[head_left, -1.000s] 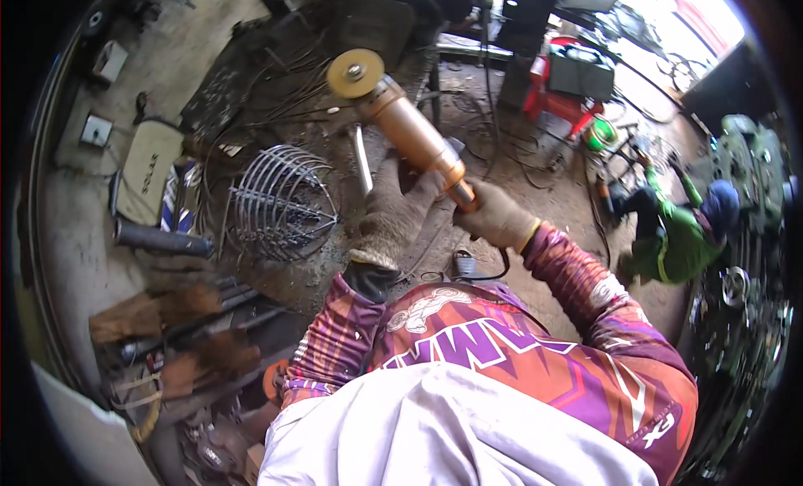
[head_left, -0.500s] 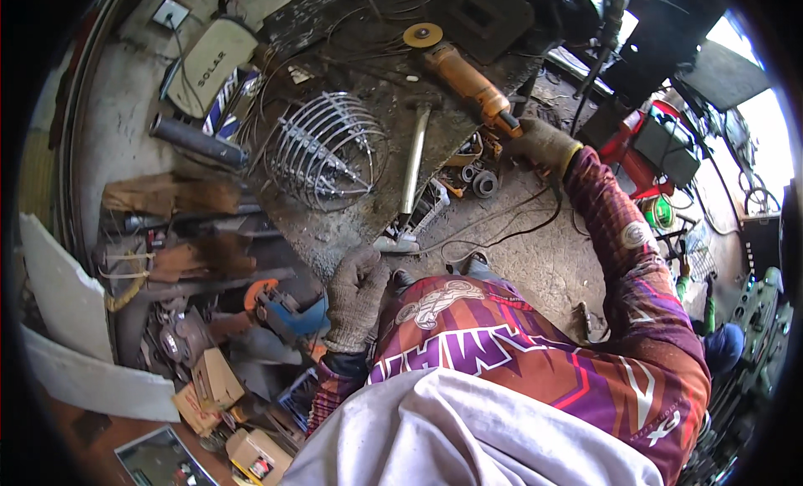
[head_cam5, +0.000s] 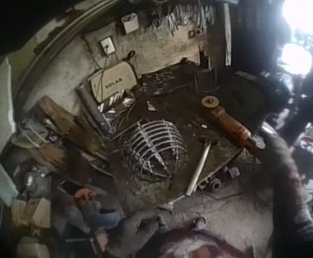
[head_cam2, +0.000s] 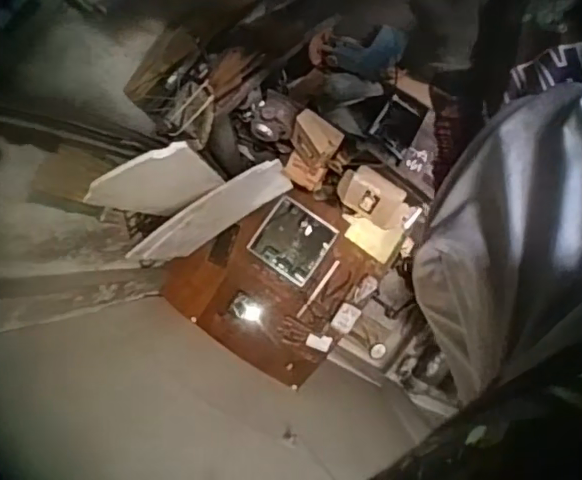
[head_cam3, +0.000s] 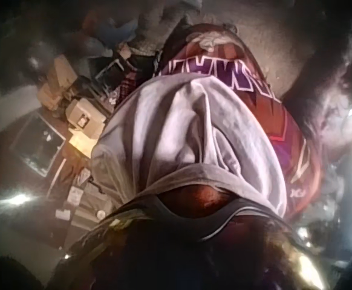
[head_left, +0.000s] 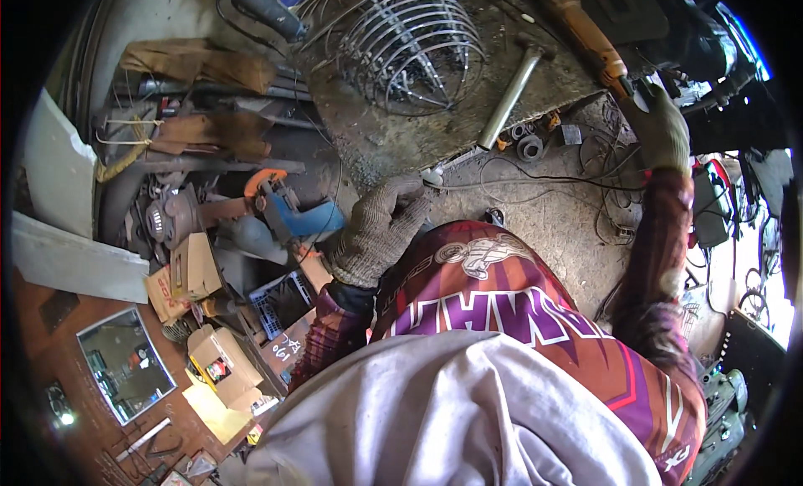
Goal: The person welds metal rods onto a circular metal structure using a welding tool, uses a hammer to knock off slag, and then grinds the welded joints with an angle grinder.
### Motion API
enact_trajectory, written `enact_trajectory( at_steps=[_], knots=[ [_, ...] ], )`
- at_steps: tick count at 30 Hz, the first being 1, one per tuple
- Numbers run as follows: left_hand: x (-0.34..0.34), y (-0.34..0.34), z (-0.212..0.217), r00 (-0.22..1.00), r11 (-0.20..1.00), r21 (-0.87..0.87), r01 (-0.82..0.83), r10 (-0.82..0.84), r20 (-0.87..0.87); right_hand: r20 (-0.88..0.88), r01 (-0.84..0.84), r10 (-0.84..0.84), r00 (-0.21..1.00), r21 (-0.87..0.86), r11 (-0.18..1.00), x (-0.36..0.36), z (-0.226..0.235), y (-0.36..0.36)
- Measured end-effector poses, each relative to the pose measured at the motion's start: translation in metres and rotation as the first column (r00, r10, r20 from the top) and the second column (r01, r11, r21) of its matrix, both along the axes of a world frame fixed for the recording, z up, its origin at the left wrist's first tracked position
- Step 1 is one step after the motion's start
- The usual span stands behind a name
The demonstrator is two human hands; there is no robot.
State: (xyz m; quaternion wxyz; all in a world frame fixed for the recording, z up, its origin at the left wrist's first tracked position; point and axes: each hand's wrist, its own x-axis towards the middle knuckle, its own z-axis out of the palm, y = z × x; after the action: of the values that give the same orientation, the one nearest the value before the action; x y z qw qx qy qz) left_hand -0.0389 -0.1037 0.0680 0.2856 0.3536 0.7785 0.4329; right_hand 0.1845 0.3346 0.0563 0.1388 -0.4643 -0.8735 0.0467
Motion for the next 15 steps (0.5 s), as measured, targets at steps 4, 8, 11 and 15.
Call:
enact_trajectory(
  at_steps=[4,8,11,15],
  knots=[
    [-0.017,-0.031,-0.026,0.964,0.977,0.085,-0.198,0.178,0.197,-0.245,-0.054,-0.048,0.968,-0.392,0.918,-0.079,0.031,-0.122],
    [-0.058,-0.032,-0.033,0.968,0.937,0.298,-0.183,0.224,-0.112,-0.015,0.019,-0.026,1.0,-0.392,0.92,-0.149,0.006,-0.147],
    [-0.089,-0.031,-0.027,0.958,0.931,0.337,-0.14,0.214,-0.193,0.063,0.125,-0.109,0.992,-0.388,0.913,-0.176,-0.007,-0.147],
    [-0.133,-0.05,-0.052,0.961,0.924,0.362,-0.124,0.203,-0.189,-0.076,0.099,-0.178,0.981,-0.593,0.799,-0.172,-0.02,-0.13]
  ],
)
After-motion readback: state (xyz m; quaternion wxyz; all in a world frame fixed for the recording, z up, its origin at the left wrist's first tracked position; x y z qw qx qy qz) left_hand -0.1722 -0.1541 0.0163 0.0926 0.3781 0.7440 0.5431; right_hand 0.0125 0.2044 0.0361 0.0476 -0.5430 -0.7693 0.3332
